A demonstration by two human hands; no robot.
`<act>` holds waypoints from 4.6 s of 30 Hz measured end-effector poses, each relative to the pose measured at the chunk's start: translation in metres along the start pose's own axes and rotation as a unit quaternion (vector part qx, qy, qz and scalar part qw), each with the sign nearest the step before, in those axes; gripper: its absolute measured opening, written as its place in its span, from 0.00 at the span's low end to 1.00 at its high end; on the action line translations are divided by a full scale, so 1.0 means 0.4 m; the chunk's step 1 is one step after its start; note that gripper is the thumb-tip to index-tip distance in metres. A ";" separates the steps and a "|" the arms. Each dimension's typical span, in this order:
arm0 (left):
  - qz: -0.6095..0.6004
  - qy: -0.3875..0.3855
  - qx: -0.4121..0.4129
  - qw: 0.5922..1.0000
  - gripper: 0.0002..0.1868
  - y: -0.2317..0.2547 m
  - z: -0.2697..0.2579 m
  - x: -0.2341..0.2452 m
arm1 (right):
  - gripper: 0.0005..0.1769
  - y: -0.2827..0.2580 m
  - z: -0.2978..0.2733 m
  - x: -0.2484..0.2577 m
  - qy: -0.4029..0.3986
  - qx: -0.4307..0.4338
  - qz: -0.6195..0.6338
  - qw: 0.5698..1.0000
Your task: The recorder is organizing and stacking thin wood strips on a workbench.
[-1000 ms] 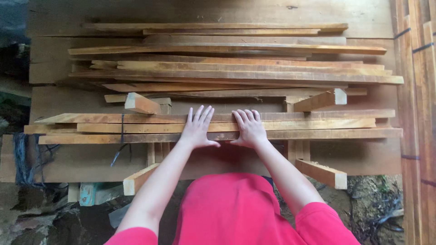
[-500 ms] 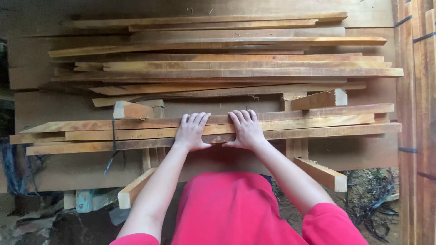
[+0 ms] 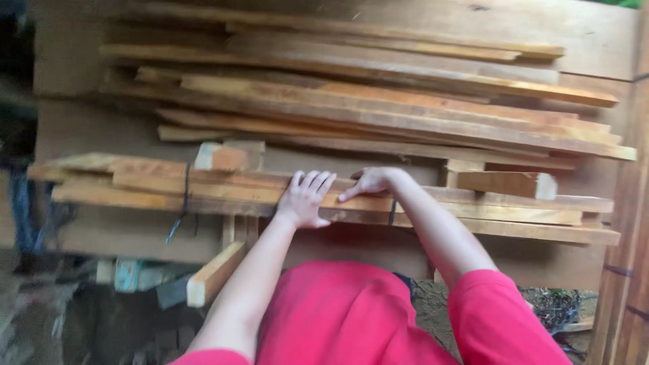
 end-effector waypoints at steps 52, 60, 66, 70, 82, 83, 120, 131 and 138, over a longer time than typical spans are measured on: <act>-0.010 0.059 -0.017 0.998 0.57 0.074 -0.200 0.059 | 0.51 -0.111 -0.399 -0.292 0.481 0.175 -0.327 0.795; -0.079 0.108 -0.021 0.991 0.47 0.075 -0.207 0.122 | 0.44 -0.114 -0.399 -0.272 0.476 0.186 -0.289 0.809; -0.041 0.112 -0.028 0.992 0.51 0.082 -0.212 0.087 | 0.43 -0.109 -0.388 -0.282 0.505 0.201 -0.314 0.778; -0.029 0.113 -0.028 0.993 0.51 0.083 -0.220 0.078 | 0.44 -0.102 -0.384 -0.295 0.505 0.197 -0.324 0.776; -0.006 0.096 -0.035 0.995 0.52 0.095 -0.219 0.098 | 0.46 -0.116 -0.406 -0.293 0.504 0.186 -0.316 0.782; 0.002 0.087 -0.033 0.996 0.54 0.094 -0.214 0.098 | 0.51 -0.123 -0.409 -0.290 0.463 0.174 -0.317 0.809; 0.031 0.093 0.010 0.995 0.54 0.080 -0.201 -0.007 | 0.49 -0.112 -0.357 -0.288 0.383 0.140 -0.364 0.837; -0.426 0.078 0.086 0.897 0.11 0.151 -0.345 0.075 | 0.44 -0.098 -0.370 -0.224 0.298 0.100 -0.201 0.928; -0.837 -0.192 0.463 0.220 0.65 0.197 -0.328 -0.020 | 0.53 0.025 -0.176 -0.224 0.045 0.016 -0.005 0.999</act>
Point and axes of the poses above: each hand's wrist, its own z-axis towards the middle knuckle, its own x-axis out of the back of the hand, y = z × x, the point moved 7 cm from there along z, towards the middle knuckle, and after that the axes turned 11 degrees about x, right-handed, at the moved point
